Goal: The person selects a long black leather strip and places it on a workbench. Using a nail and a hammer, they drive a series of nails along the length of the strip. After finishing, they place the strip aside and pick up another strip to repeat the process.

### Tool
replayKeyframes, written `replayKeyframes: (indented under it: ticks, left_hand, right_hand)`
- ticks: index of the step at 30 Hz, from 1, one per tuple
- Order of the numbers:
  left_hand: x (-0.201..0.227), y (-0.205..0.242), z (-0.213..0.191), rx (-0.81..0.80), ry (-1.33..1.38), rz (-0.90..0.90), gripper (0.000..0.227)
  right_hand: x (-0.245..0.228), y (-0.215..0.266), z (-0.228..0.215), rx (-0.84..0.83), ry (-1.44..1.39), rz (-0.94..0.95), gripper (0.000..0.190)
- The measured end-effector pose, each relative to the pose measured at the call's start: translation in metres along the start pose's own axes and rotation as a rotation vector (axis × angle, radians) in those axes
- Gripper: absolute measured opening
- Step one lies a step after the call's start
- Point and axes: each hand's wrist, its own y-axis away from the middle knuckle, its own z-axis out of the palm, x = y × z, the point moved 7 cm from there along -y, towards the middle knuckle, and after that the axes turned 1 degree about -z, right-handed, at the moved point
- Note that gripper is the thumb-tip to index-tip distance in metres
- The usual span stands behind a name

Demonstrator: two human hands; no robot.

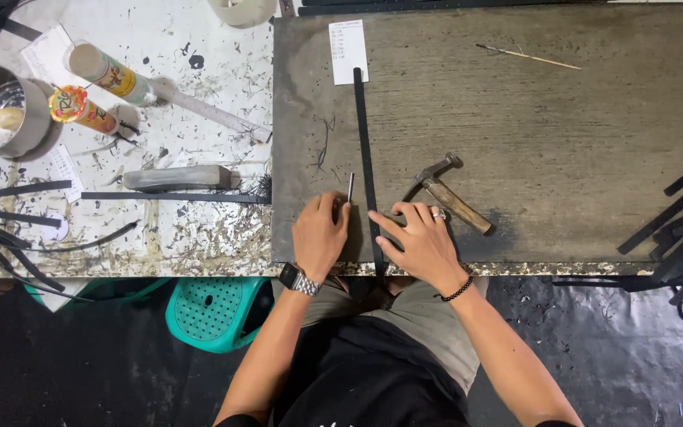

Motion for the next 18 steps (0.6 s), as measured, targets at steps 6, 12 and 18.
replayKeyframes:
  ticks: [6,12,18]
  left_hand:
    - [-0.007,-0.014,0.023,0.056,-0.011,0.175,0.02]
    - [0.011,-0.016,0.043,-0.008,-0.033,0.503,0.029]
    - [0.008,-0.004,0.052,-0.028,-0.014,0.644,0.017]
  right_hand:
    - [0.001,0.015,0.007,0.041,-0.057,-0.099,0.025]
    - [-0.011,0.004,-0.012,0.074,-0.154,-0.201,0.029]
    - [-0.001,0.008,-0.004,0.074,-0.19,-0.146,0.025]
